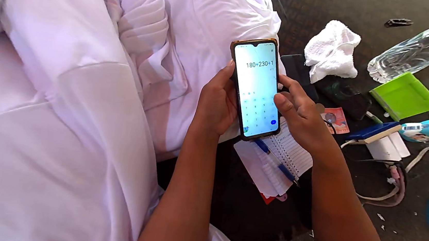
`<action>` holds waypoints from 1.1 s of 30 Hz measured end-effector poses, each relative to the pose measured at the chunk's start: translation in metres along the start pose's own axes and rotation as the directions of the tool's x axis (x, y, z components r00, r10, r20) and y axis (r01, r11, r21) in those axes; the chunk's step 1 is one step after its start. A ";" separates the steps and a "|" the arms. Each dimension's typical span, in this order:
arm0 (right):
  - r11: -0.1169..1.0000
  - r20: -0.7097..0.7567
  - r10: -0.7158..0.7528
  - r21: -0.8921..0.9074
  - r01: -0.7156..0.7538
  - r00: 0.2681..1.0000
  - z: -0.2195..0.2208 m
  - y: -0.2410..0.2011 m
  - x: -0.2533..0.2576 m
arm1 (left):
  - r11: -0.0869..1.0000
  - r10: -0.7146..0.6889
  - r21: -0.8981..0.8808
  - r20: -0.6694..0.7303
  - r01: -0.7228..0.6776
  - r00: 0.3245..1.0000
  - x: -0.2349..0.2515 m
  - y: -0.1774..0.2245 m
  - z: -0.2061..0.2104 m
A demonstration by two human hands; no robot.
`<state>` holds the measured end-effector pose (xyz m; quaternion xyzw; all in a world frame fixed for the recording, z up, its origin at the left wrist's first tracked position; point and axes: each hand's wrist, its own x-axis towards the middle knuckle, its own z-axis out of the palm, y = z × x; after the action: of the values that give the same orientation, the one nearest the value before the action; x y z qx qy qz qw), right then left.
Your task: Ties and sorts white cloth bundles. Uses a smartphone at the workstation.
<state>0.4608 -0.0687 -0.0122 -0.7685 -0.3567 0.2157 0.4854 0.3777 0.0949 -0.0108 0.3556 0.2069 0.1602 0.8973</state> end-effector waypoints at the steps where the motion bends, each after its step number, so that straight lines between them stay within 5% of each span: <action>1: 1.000 0.013 -0.010 0.018 0.010 1.000 -0.002 0.001 0.000 | 1.000 -0.002 -0.003 -0.003 0.002 1.000 0.000 0.000 0.000; 12: 0.983 0.056 0.007 0.182 -0.017 0.998 -0.008 0.005 -0.001 | 1.000 -0.006 -0.006 -0.011 0.006 1.000 0.000 0.000 0.001; 33: 0.988 0.044 0.004 0.151 -0.010 0.999 -0.008 0.004 0.000 | 1.000 0.000 -0.003 0.001 0.000 1.000 0.000 0.000 0.000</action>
<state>0.4672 -0.0747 -0.0124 -0.7257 -0.3472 0.2606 0.5338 0.3778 0.0946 -0.0110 0.3544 0.2063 0.1603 0.8979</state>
